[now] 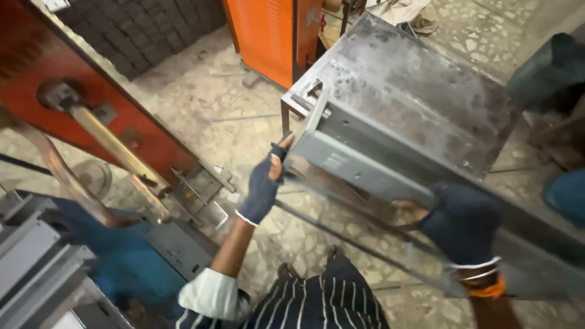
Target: Assembling and spot welding various metal components to construct industrial frames or boxes.
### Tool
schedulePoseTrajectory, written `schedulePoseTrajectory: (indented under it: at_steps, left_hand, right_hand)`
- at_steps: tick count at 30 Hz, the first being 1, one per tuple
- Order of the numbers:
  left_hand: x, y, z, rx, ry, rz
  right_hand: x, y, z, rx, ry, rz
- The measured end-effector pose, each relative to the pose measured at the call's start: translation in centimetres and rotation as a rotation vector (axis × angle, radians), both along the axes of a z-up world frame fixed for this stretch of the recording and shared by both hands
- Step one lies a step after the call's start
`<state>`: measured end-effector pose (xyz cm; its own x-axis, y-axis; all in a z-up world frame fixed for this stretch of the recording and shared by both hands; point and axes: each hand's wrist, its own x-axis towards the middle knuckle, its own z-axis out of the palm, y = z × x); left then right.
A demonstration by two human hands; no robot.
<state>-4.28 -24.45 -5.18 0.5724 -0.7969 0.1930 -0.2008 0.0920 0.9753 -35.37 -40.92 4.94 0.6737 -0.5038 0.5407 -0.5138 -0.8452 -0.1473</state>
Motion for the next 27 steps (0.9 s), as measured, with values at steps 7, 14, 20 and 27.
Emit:
schedulePoseTrajectory:
  at_steps: [7, 14, 20, 27]
  left_hand:
    - [-0.2, -1.4, 0.6, 0.205, 0.122, 0.050]
    - [1.4, -7.5, -1.2, -0.018, 0.187, 0.055]
    - [1.9, -13.1, -1.9, 0.033, 0.258, 0.108]
    - [2.1, -17.6, -2.9, 0.017, 0.214, 0.127]
  right_hand:
    - [2.9, -10.8, 2.4, -0.139, 0.188, 0.005]
    - [8.1, -24.1, -0.2, -0.285, 0.164, 0.089]
    - [14.1, -34.7, -2.7, -0.353, 0.241, 0.000]
    - [20.1, -45.2, -7.6, -0.186, 0.279, 0.016]
